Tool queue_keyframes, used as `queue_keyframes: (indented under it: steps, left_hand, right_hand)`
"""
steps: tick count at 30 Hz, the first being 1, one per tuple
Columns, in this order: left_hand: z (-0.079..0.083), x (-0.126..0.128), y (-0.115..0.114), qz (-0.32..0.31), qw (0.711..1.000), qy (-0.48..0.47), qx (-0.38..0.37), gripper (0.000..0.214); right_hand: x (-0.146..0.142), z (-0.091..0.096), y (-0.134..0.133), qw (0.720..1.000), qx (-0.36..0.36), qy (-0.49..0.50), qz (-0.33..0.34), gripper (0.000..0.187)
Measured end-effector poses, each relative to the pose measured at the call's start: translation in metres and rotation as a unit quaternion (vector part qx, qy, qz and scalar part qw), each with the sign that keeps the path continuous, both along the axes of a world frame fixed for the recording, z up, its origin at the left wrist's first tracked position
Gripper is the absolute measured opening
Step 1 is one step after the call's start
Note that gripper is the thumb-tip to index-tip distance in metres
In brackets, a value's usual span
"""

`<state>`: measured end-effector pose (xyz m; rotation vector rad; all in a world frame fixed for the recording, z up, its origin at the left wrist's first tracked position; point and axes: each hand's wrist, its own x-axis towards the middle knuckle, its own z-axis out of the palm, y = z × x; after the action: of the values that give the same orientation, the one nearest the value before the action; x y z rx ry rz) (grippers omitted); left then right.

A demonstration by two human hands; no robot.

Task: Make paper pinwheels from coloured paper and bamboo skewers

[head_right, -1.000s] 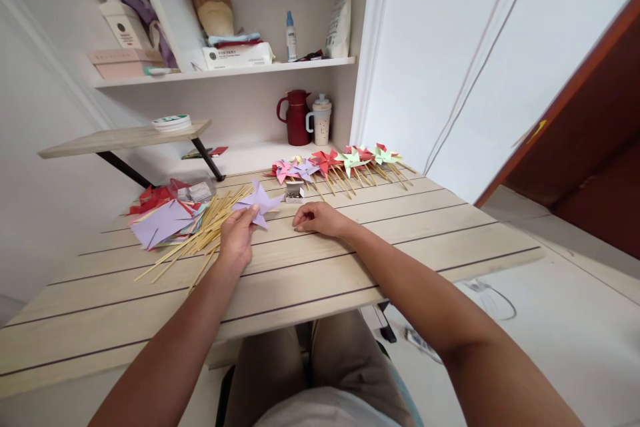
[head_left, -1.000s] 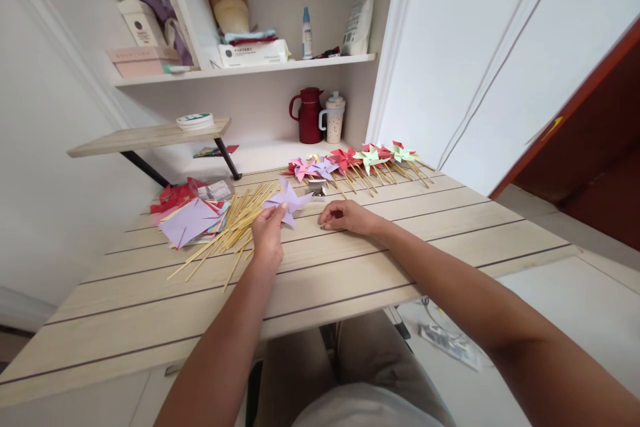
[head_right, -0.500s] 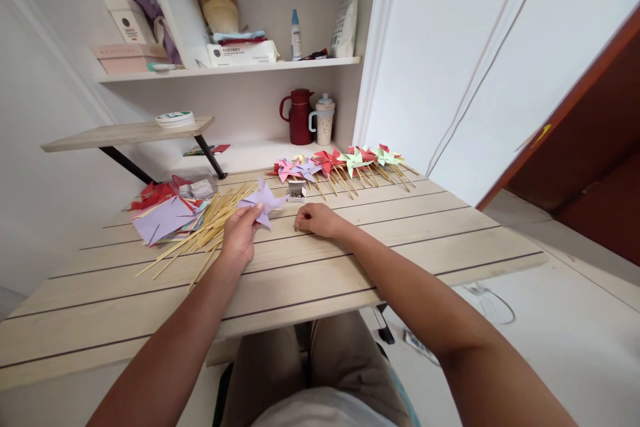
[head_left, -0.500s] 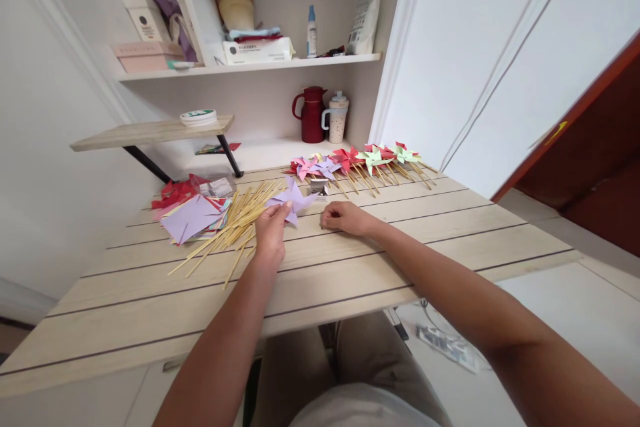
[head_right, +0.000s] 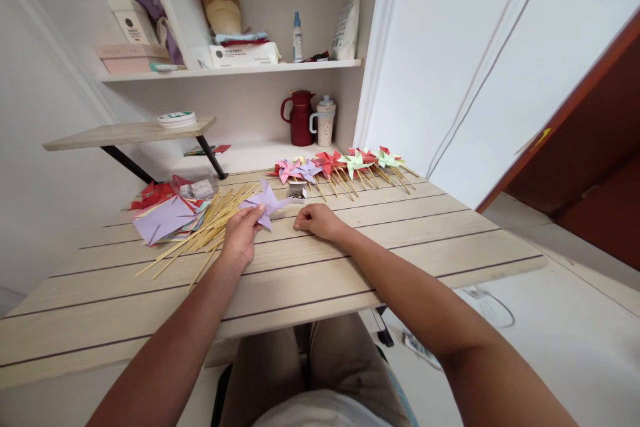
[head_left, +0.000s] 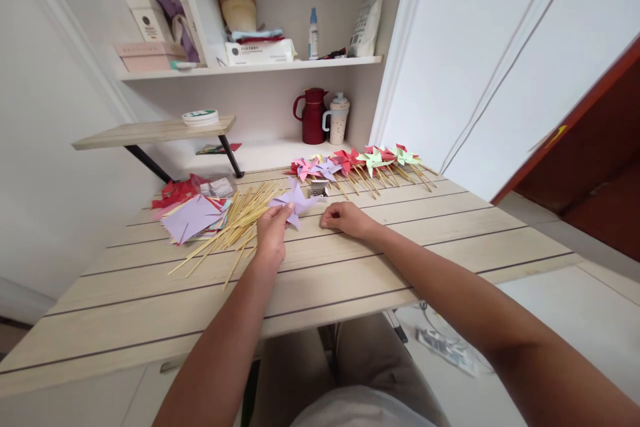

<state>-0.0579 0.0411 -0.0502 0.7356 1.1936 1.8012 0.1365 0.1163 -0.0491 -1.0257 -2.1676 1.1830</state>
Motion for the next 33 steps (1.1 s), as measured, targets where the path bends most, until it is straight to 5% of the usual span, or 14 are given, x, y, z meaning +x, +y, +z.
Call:
queue_keyframes:
  steps: [7,13,33]
  left_hand:
    - [0.001,0.001,0.0,-0.008,1.0,-0.002,-0.005,0.038]
    - [0.002,0.002,0.0,-0.018,1.0,-0.003,-0.007,0.039]
    - [0.003,0.002,0.0,-0.032,0.999,0.013,-0.017,0.037]
  right_hand:
    - [0.001,0.007,0.004,0.998,-0.032,-0.052,0.033,0.022]
    - [-0.001,0.011,0.002,0.988,0.088,-0.121,0.039,0.021]
    - [0.004,0.004,0.004,1.0,0.01,-0.02,0.018,0.032]
